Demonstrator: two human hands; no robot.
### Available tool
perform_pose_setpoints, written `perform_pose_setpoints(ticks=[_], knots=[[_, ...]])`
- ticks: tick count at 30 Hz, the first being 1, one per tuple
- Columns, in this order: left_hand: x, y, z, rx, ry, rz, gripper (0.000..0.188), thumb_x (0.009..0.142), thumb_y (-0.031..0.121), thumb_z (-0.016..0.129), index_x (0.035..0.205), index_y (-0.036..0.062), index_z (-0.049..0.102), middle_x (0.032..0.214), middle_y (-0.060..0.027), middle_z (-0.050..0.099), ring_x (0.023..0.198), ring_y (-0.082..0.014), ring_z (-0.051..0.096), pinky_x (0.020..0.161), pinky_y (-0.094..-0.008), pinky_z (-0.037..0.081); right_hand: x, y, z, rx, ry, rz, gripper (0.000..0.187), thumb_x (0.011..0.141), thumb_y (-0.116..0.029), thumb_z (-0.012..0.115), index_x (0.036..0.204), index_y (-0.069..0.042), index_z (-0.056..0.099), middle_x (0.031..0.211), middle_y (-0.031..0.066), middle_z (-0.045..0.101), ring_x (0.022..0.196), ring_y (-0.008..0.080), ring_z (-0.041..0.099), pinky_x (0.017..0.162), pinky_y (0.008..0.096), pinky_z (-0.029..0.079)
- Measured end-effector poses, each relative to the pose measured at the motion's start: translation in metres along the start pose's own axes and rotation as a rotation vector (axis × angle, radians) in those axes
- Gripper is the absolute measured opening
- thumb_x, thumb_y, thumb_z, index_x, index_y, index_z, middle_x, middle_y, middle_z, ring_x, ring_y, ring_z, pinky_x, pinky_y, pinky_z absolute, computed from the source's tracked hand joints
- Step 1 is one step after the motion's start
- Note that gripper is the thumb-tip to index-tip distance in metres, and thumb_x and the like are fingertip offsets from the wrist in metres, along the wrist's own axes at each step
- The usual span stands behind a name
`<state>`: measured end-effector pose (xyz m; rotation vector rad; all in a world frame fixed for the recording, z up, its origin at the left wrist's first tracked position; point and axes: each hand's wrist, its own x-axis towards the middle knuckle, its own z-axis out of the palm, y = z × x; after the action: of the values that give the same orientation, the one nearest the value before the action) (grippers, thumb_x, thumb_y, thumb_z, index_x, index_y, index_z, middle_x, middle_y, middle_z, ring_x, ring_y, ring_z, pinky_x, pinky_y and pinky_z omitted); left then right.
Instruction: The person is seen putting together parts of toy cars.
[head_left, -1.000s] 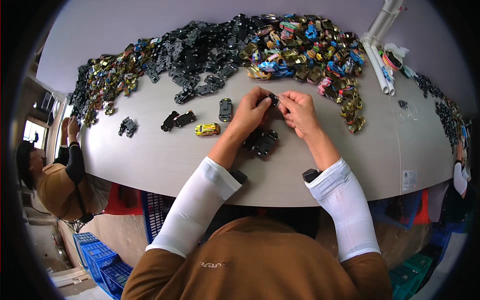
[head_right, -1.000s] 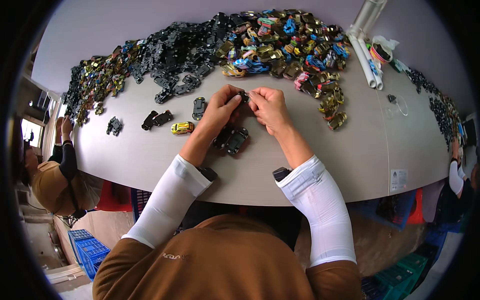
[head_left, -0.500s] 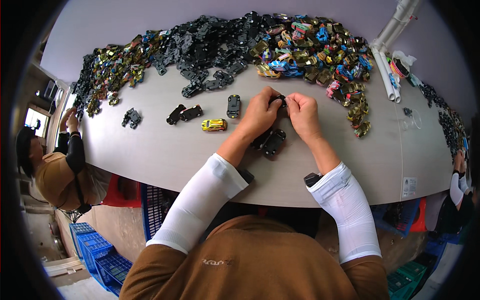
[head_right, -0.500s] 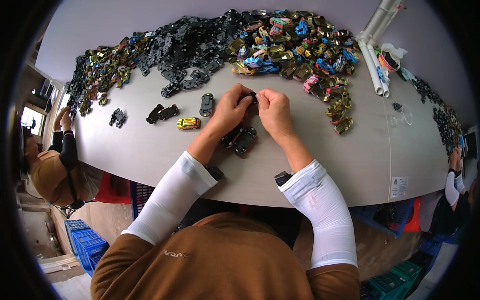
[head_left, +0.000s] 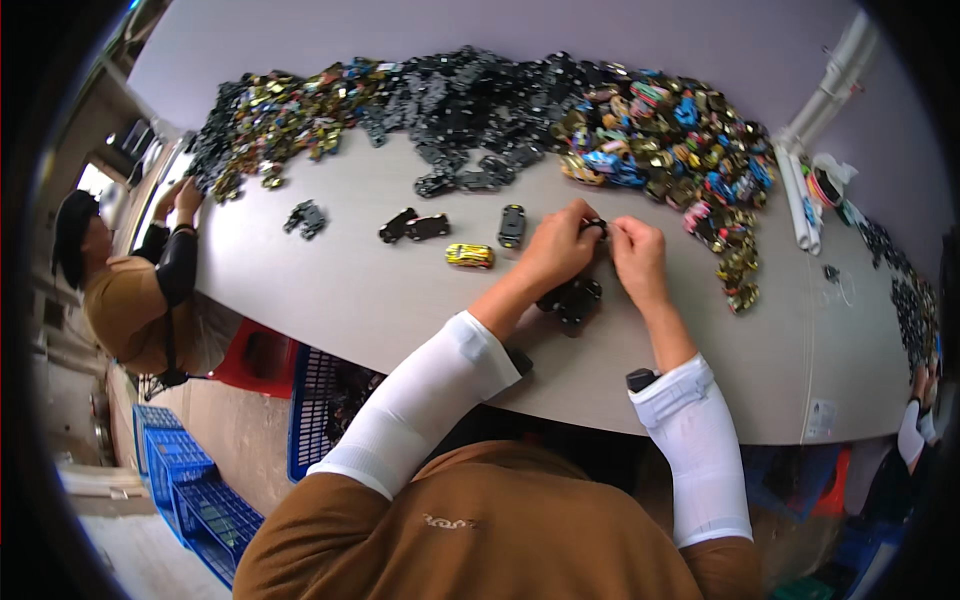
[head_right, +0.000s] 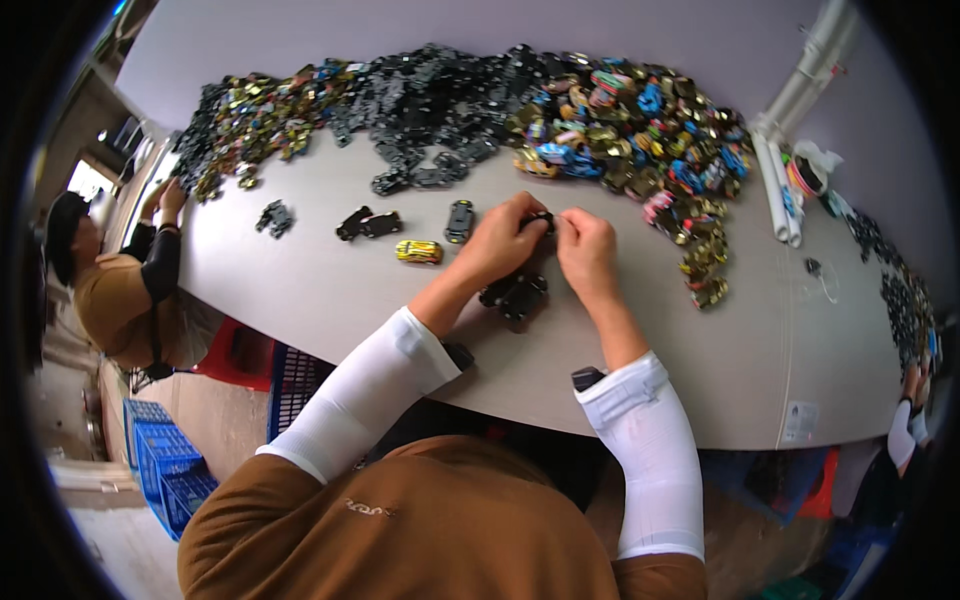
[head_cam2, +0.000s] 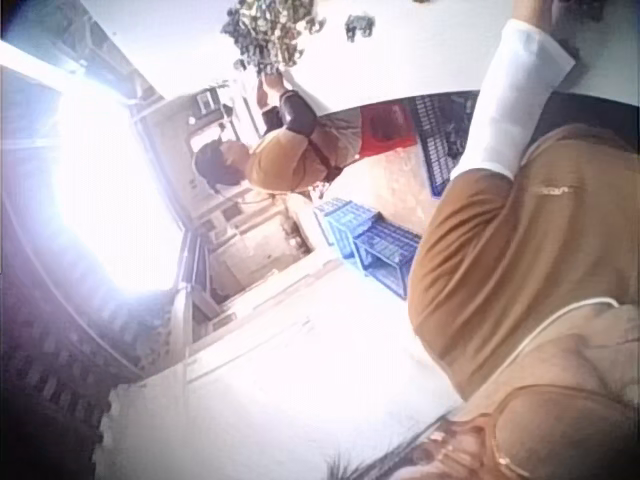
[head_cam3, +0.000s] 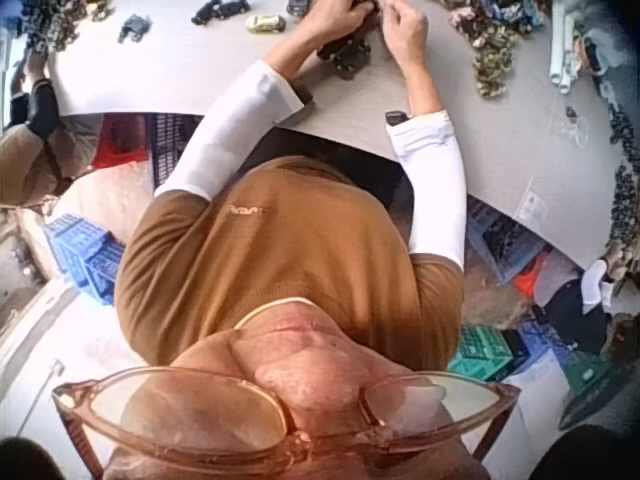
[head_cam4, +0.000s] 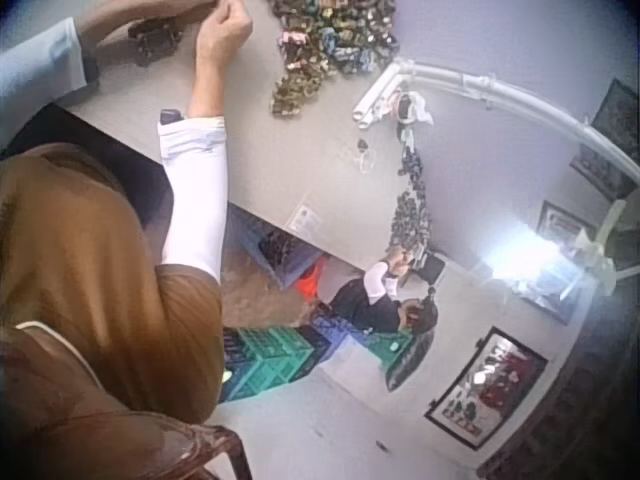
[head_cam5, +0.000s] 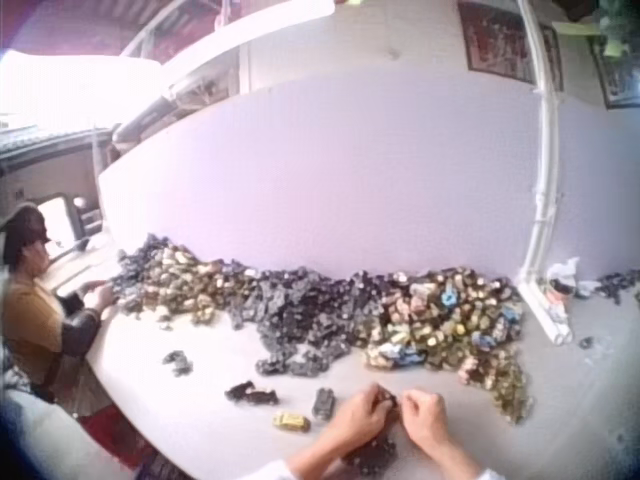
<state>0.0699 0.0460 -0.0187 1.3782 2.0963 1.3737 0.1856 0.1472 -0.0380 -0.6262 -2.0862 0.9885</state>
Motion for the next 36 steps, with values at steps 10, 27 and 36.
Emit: perform_pose_setpoints(ticks=[10,27,36], knots=[[0.016,-0.020,-0.088,0.576,0.239,0.055,0.030,0.080,0.009,0.062,0.109,0.0018,0.062,0.107,-0.0198,0.061,0.108,-0.0377,0.053,0.095,-0.0421,0.042,0.006,0.003,-0.040,-0.224,0.164,0.132,0.010,0.080,-0.012,0.069,0.082,-0.004,0.064,0.064,0.0102,0.063,0.052,0.0223,0.058,0.052,0.0341,0.045],[0.024,0.004,-0.084,0.436,0.179,0.009,0.040,0.079,0.017,0.065,0.112,-0.0041,0.056,0.094,-0.0244,0.066,0.090,-0.0394,0.063,0.083,-0.0440,0.047,0.021,0.045,-0.066,-0.515,0.221,0.077,0.032,0.079,-0.010,0.068,0.110,-0.011,0.061,0.085,0.0088,0.064,0.072,0.0235,0.064,0.062,0.0361,0.050],[0.026,0.024,-0.021,0.026,0.273,0.262,0.037,0.083,0.004,0.058,0.117,-0.0024,0.049,0.096,-0.0182,0.064,0.088,-0.0293,0.063,0.077,-0.0346,0.048,0.022,0.005,-0.066,0.859,0.022,0.348,0.036,0.081,0.001,0.063,0.116,-0.001,0.054,0.083,0.0022,0.064,0.049,0.0007,0.043,0.038,0.0178,0.028]])
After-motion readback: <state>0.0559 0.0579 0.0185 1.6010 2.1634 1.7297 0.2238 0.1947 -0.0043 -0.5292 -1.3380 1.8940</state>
